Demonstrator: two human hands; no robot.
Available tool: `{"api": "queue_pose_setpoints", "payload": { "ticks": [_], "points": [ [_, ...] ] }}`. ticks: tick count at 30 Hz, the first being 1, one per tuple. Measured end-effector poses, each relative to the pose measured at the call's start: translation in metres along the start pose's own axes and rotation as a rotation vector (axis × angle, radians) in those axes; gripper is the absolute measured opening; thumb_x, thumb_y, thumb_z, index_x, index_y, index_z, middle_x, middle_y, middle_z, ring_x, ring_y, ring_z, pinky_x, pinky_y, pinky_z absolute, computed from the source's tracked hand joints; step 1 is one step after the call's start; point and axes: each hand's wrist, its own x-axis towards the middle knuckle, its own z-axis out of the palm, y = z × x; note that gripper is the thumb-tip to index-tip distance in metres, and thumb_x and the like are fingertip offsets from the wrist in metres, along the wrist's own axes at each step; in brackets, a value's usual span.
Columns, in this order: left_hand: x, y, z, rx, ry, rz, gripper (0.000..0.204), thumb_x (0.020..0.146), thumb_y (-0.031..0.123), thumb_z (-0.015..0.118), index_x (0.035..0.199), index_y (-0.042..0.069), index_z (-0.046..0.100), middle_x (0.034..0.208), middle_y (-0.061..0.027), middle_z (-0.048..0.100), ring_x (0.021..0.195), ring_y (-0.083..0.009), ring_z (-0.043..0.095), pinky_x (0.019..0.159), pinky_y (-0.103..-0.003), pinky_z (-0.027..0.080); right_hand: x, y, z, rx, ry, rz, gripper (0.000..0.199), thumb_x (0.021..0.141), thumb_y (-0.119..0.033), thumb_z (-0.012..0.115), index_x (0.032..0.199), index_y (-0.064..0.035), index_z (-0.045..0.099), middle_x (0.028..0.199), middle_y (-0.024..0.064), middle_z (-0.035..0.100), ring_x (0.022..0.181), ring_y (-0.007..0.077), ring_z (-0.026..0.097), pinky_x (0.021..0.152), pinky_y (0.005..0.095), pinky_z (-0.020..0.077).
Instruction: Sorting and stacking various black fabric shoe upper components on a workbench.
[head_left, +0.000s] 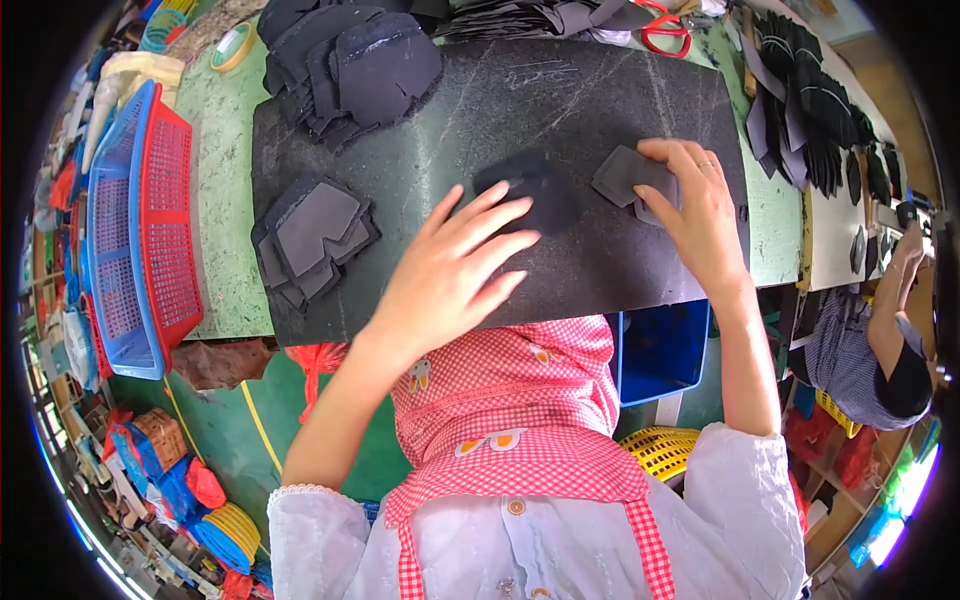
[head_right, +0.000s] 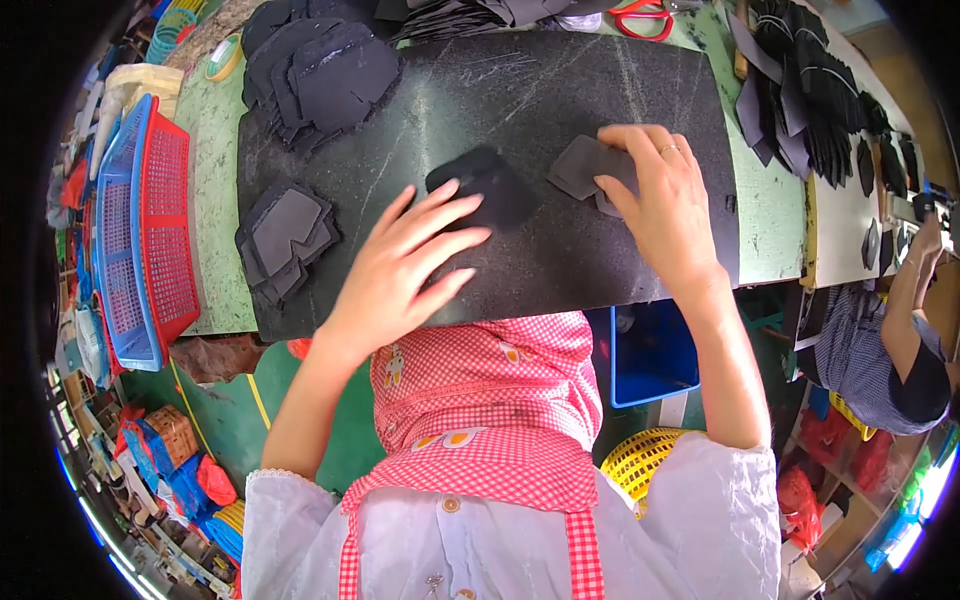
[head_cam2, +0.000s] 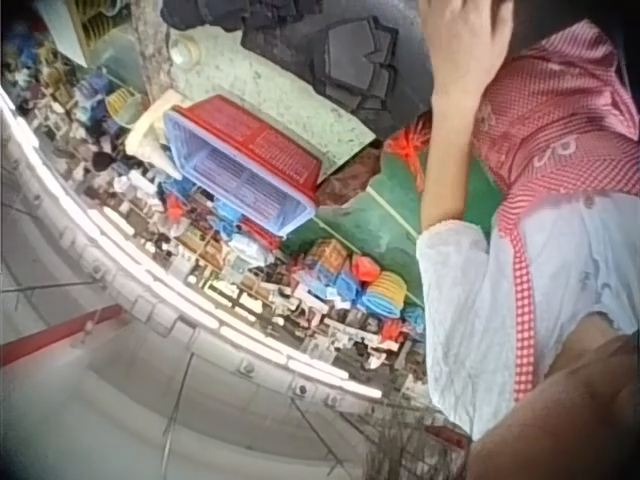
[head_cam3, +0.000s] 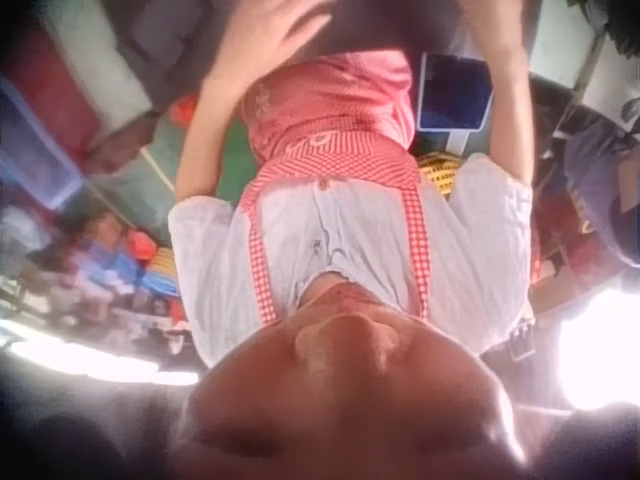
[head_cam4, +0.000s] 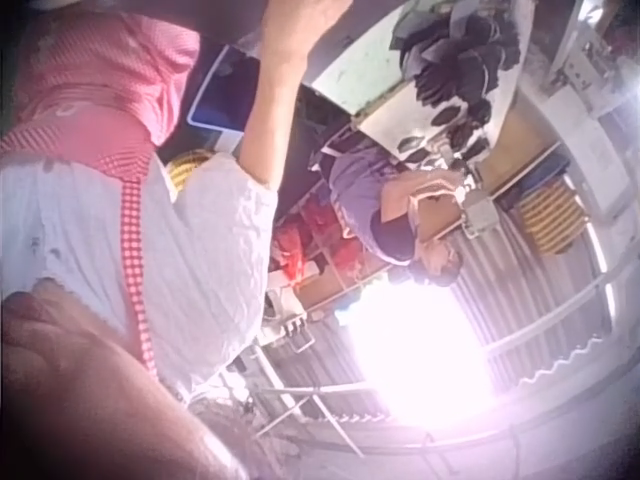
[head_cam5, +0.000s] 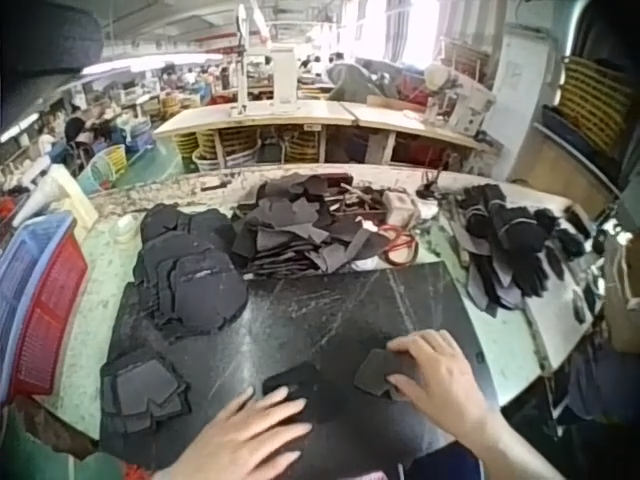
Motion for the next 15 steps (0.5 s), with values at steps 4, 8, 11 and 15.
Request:
{"api": "queue_pose_setpoints", "payload": {
  "ticks": [4,8,11,15],
  "points": [
    [-0.023,-0.006,-0.016,-0.043,-0.010,0.019,0.024,0.088,0.009,0.076,0.111,0.013,0.077,0.139,-0.0059,0.067,0.144,-0.0303,0.052,0.120,-0.055,0.038,0.007,0.013,-0.007,0.054,-0.111,0.052,0.034,0.083,-0.008,0.080,0.114,-0.0077,0.068,0.111,0.0096,0.067,0.110,0.0304,0.062,0.098,0.0422,0.0496],
    [-0.015,0.005,-0.010,-0.015,0.112,0.008,0.020,0.085,0.005,0.076,0.103,0.015,0.080,0.128,-0.0043,0.071,0.134,-0.0327,0.058,0.112,-0.051,0.046,0.012,0.008,-0.007,0.097,-0.105,0.043,0.034,0.079,-0.007,0.082,0.109,-0.0070,0.065,0.102,0.0090,0.064,0.106,0.0292,0.062,0.099,0.0429,0.0485],
    [-0.001,0.012,0.009,-0.020,0.202,-0.017,0.022,0.085,0.004,0.076,0.104,0.015,0.079,0.125,-0.0044,0.071,0.126,-0.0333,0.060,0.107,-0.049,0.048,0.009,0.013,-0.003,0.111,-0.111,0.055,0.035,0.077,-0.006,0.084,0.106,-0.0068,0.064,0.099,0.0085,0.063,0.103,0.0286,0.062,0.097,0.0432,0.0490],
    [0.030,0.026,0.023,-0.054,0.262,0.018,0.038,0.086,0.004,0.072,0.124,0.013,0.073,0.132,-0.0067,0.068,0.128,-0.0328,0.059,0.109,-0.048,0.046,0.008,0.015,-0.007,0.004,-0.076,-0.135,0.033,0.074,-0.003,0.083,0.100,-0.0062,0.062,0.095,0.0074,0.063,0.100,0.0286,0.063,0.093,0.0420,0.0509]
  ]
}}
